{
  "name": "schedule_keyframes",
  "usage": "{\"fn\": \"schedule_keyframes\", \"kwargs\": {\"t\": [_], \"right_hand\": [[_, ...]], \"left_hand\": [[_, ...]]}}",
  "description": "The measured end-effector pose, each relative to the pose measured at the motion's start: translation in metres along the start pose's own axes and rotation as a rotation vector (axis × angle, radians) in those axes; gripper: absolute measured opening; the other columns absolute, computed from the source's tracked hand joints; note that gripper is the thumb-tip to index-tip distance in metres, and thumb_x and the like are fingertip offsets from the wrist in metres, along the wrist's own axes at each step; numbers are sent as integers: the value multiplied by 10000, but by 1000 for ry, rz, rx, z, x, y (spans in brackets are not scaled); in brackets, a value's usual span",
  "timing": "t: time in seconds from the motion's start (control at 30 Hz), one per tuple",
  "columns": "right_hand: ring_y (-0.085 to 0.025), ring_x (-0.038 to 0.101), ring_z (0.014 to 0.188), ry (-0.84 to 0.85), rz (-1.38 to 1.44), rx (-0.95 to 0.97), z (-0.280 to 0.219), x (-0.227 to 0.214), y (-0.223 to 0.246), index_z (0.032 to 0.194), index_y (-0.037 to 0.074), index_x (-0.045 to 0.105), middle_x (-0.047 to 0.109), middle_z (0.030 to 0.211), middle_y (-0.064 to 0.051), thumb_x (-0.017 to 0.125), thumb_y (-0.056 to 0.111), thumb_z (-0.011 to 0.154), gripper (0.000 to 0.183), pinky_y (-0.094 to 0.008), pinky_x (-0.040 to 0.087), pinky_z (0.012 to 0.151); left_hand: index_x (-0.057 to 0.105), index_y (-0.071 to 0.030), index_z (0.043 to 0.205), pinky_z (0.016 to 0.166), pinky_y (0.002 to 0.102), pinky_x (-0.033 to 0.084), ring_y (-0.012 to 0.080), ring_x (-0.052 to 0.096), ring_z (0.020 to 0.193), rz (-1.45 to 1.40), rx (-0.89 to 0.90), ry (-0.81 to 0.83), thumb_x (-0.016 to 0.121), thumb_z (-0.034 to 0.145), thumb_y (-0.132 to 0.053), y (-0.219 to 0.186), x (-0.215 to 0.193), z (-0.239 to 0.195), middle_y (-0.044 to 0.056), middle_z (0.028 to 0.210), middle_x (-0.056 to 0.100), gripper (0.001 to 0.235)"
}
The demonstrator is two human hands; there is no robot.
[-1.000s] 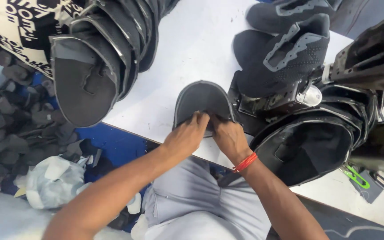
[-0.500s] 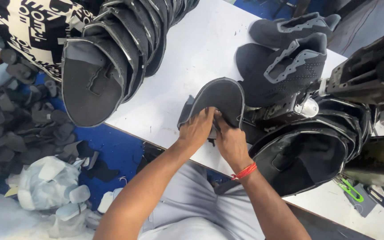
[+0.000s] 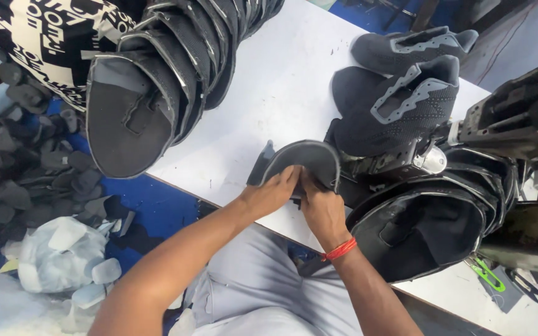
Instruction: The person sits at a workbench covered with black knit shoe uppers, picks up an upper, turns and folds it to right it, wipes its surface with a gray cloth, and sets it back on the bench. They repeat this with another upper and then move toward the sewing machine at the end.
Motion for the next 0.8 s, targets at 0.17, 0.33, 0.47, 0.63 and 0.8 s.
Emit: {"fn": "schedule_keyframes", "kwargs": {"t": [0.17, 0.33, 0.47, 0.63, 0.8], "right_hand": [[-413, 707, 730, -7, -17, -53, -2, 0, 4, 1372, 139, 645, 738, 945, -205, 675, 12, 784, 601, -483, 584, 668], [-412, 707, 734, -38, 2, -76, -3, -3, 5, 1374, 140, 638, 741, 986, -199, 662, -1, 796, 595, -482, 586, 669], [-429, 699, 762, -30, 60, -35, -4, -3, -4, 1327, 129, 677, 733, 967, -218, 656, -13, 769, 576, -489, 584, 710], [-430, 705, 816, -69, 134, -57, -5, -10, -8, 1208, 103, 707, 724, 953, -227, 675, 13, 813, 406, -475, 581, 732], [-421, 704, 800, -66, 122, -46, -1, -16, -8, 1248, 119, 699, 723, 914, -222, 715, 53, 834, 420, -475, 578, 704]], "left_hand": [[622, 44, 1357, 842, 218, 571, 148, 666, 1026, -338, -144, 76, 575, 887, -115, 10, -3, -6, 144, 1374, 616, 498], [653, 70, 1271, 959, 150, 548, 107, 658, 1175, -76, -67, 2, 581, 843, -99, 5, -13, 1, 90, 1293, 649, 466], [594, 1, 1275, 796, 286, 607, 191, 726, 1067, -458, -238, 236, 543, 964, -85, 25, -13, 15, 111, 1205, 667, 327], [532, -107, 1237, 686, 417, 635, 294, 748, 911, -811, -482, 360, 529, 993, -134, 27, 11, 17, 109, 1105, 666, 246], [531, -16, 1244, 761, 410, 627, 294, 741, 953, -855, -393, 361, 541, 995, -101, 34, -3, 28, 187, 1194, 618, 263]]}}
Point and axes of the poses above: each hand's wrist, its own z-axis towards the middle knuckle, its own x-axis out of the palm, y = z × x, the point moved 8 cm from there along z, towards the middle knuckle
